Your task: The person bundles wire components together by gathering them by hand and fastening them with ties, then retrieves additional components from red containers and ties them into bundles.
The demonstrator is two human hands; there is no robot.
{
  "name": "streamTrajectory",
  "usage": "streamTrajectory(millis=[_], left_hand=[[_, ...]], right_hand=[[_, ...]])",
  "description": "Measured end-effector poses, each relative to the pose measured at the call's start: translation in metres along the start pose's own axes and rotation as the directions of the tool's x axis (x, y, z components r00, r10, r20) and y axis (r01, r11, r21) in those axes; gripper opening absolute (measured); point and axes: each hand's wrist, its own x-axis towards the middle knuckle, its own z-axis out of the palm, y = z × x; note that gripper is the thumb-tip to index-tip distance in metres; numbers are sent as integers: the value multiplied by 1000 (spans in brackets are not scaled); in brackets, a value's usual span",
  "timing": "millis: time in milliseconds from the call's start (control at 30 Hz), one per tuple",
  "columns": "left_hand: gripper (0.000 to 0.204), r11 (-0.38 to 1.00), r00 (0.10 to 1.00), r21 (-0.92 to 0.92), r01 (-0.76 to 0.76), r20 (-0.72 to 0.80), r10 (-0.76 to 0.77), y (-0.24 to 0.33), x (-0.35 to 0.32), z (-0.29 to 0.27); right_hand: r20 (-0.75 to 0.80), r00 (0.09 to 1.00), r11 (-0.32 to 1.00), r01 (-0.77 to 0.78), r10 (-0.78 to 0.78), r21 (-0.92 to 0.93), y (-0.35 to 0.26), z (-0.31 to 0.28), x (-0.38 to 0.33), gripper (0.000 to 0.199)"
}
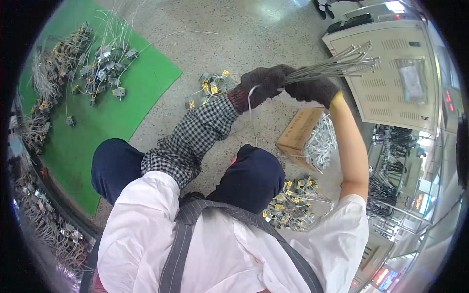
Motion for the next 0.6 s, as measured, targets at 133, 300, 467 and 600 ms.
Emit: streamTrajectory(millis=[133, 300, 467, 600], left_hand=[[50, 939, 888, -29, 342, 337, -313, 4, 34, -1], [49, 803, 988, 592, 66, 74, -136, 7, 31, -19], [37, 1000, 850, 2, -23, -526, 20, -34, 16, -22], [38, 653, 932, 743, 148, -326, 160, -12, 16, -24]], right_hand=[[232, 492, 245, 722, -839, -647, 51, -47, 85, 20], [156, 192, 76, 832, -969, -549, -71, -14, 78, 22], [-16, 973, 619, 132, -228, -774, -66, -30, 59, 50], [214, 864, 883, 469, -456, -13, -82, -6, 25, 50]])
